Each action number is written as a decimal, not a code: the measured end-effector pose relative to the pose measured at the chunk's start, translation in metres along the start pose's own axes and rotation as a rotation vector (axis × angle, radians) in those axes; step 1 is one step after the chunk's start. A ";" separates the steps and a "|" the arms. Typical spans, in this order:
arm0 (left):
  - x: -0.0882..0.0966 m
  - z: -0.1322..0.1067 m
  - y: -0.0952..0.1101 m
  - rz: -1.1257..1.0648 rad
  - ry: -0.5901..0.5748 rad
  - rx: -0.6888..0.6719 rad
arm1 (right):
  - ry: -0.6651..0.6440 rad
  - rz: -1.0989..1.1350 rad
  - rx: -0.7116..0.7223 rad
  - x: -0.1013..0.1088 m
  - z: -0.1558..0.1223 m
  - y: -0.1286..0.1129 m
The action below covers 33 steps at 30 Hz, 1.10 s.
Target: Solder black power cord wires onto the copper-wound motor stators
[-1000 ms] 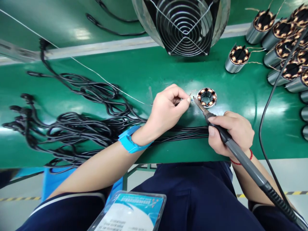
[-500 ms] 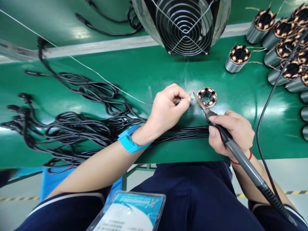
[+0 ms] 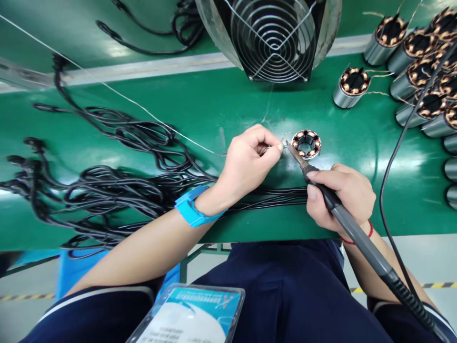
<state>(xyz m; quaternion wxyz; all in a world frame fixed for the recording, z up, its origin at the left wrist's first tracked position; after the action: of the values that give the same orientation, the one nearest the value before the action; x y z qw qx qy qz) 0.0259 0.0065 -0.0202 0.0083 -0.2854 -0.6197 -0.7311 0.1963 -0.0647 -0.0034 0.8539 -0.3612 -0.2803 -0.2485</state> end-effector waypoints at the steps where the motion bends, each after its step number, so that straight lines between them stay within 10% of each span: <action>1: 0.000 0.000 0.000 -0.001 0.001 0.003 | -0.002 0.004 0.005 0.000 0.000 0.000; 10: -0.001 0.000 -0.001 -0.026 -0.002 0.012 | 0.036 -0.013 -0.055 0.002 0.004 -0.002; 24: -0.001 0.001 -0.004 -0.109 -0.002 0.053 | -0.244 0.001 -0.247 0.008 0.035 -0.009; 33: 0.000 0.001 -0.003 -0.140 -0.012 0.091 | -0.309 0.015 -0.322 -0.018 0.037 0.009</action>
<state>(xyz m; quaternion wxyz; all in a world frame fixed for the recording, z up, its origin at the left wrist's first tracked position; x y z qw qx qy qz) 0.0253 0.0084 -0.0231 -0.0337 -0.2450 -0.6708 -0.6992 0.1779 -0.0273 0.0021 0.7340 -0.5287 -0.3619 -0.2253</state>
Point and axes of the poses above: each hand's wrist, its own z-axis towards the middle knuckle, its own x-axis out of the back of the hand, y = z × x, the point moved 3 cm from there along z, towards the middle knuckle, and after that the axes turned 14 degrees about -y, right-handed, at the moved point
